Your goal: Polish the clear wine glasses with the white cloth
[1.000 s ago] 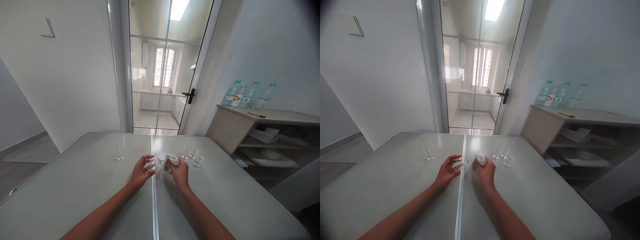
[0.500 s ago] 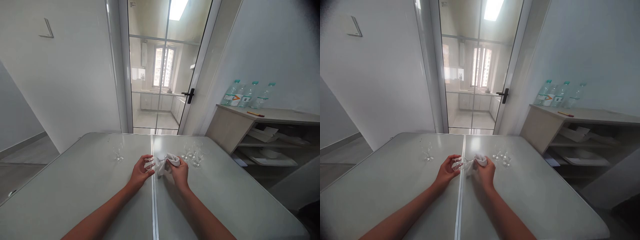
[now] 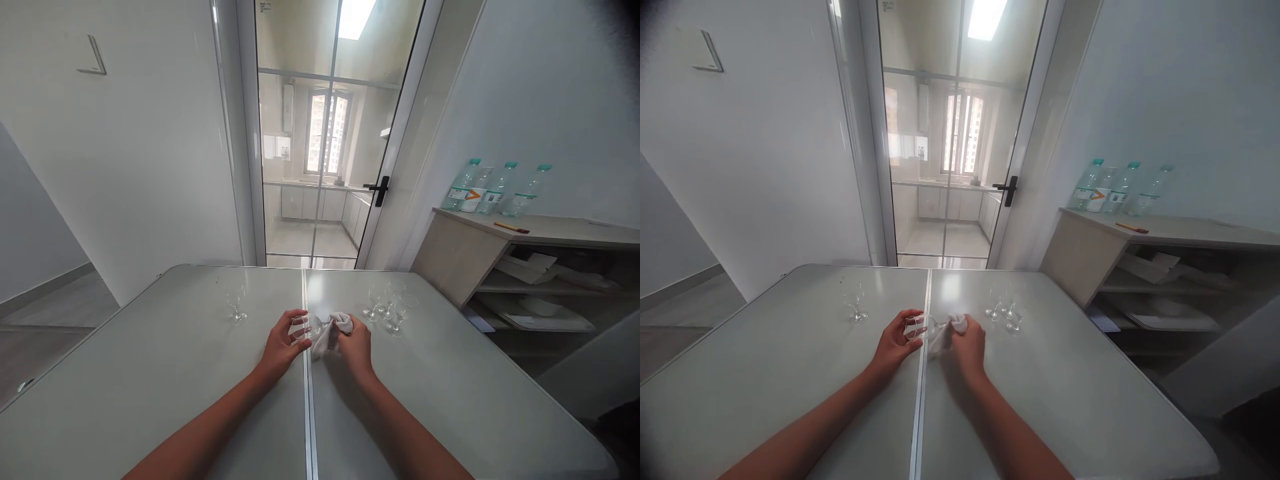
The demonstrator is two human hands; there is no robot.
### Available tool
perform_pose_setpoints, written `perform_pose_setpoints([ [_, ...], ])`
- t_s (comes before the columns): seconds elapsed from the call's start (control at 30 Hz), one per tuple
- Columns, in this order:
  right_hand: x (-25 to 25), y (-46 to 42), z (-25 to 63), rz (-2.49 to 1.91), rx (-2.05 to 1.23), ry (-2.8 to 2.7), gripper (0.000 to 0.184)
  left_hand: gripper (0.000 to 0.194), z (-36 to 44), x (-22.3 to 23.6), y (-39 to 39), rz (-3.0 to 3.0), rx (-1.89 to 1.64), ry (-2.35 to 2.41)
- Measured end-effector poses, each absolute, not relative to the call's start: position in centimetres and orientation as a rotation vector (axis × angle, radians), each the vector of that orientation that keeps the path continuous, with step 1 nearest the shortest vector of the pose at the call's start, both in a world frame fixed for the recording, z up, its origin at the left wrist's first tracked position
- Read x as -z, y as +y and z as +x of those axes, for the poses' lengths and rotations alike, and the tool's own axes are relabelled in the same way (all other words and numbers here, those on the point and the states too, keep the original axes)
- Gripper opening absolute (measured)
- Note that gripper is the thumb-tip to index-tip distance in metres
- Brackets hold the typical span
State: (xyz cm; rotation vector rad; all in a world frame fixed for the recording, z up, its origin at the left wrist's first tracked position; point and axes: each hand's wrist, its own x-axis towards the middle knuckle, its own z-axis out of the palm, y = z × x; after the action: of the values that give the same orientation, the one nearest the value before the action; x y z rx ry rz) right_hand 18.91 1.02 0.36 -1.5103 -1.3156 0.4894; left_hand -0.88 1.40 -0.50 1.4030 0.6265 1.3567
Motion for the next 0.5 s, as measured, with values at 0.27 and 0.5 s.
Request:
perform_pose_setpoints([
  [0.27,-1.8,0.1,18.3,-1.227,-0.308,-1.545,0.025,0.052,-1.6,0.6,2.0,1.394,-1.431,0.835],
  [0.5,-0.8,0.7,18.1,-1.364,-0.543,-1.774,0.014,0.053,-1.9,-0.1,1.8,1.351,-1.457,1.005],
])
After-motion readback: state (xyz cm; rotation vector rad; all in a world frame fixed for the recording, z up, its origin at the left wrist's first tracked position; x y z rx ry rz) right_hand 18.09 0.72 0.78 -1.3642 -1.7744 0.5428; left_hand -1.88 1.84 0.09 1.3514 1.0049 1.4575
